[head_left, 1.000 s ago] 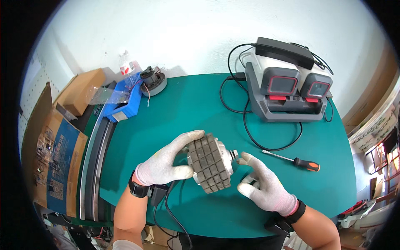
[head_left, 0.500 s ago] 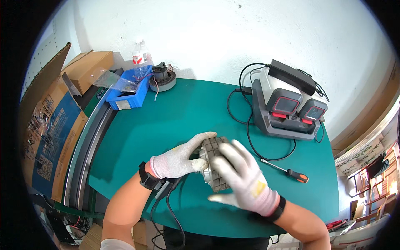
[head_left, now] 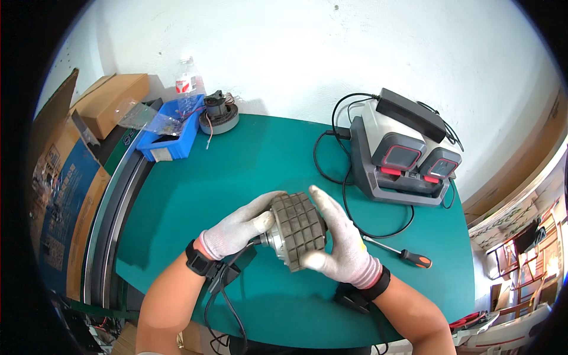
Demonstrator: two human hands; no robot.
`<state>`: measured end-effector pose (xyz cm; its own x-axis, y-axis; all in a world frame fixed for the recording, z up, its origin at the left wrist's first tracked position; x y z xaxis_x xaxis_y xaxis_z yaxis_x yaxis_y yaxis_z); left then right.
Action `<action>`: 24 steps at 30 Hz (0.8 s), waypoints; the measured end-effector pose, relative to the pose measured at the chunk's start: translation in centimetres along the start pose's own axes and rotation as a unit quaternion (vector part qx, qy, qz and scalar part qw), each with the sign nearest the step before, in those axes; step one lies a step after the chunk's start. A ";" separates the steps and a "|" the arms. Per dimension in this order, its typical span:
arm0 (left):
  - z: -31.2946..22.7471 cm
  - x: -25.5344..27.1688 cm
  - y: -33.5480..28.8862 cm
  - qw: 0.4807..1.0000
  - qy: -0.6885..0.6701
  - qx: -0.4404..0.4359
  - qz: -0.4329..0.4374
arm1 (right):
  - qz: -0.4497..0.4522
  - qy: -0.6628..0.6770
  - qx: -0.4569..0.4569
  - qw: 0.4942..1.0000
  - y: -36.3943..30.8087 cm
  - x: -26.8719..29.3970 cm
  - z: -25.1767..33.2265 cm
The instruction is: Disassembling and inspecting an electromechanical wheel motor assembly using a screwdriver and hands.
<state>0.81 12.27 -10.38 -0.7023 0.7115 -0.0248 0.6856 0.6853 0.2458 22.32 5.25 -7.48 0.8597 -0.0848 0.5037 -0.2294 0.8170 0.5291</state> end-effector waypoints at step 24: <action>-0.1 1.5 0.8 1.000 0.009 0.009 0.013 | -0.056 0.215 -0.327 0.918 -1.3 -0.3 -4.8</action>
<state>0.34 13.85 -10.12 -0.6868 0.7268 -0.0008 0.7074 0.6688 0.2287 24.59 6.91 -11.60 0.9943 -0.0713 0.0798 0.0742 0.9967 -0.0338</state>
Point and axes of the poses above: each hand's wrist, its own y-axis towards the middle knuckle, its own x-axis out of the back of the hand, z = x × y, the point moved 4 cm from there along y, towards the middle knuckle, and after that the axes turned 10 degrees about -x, right-handed, at the moved point
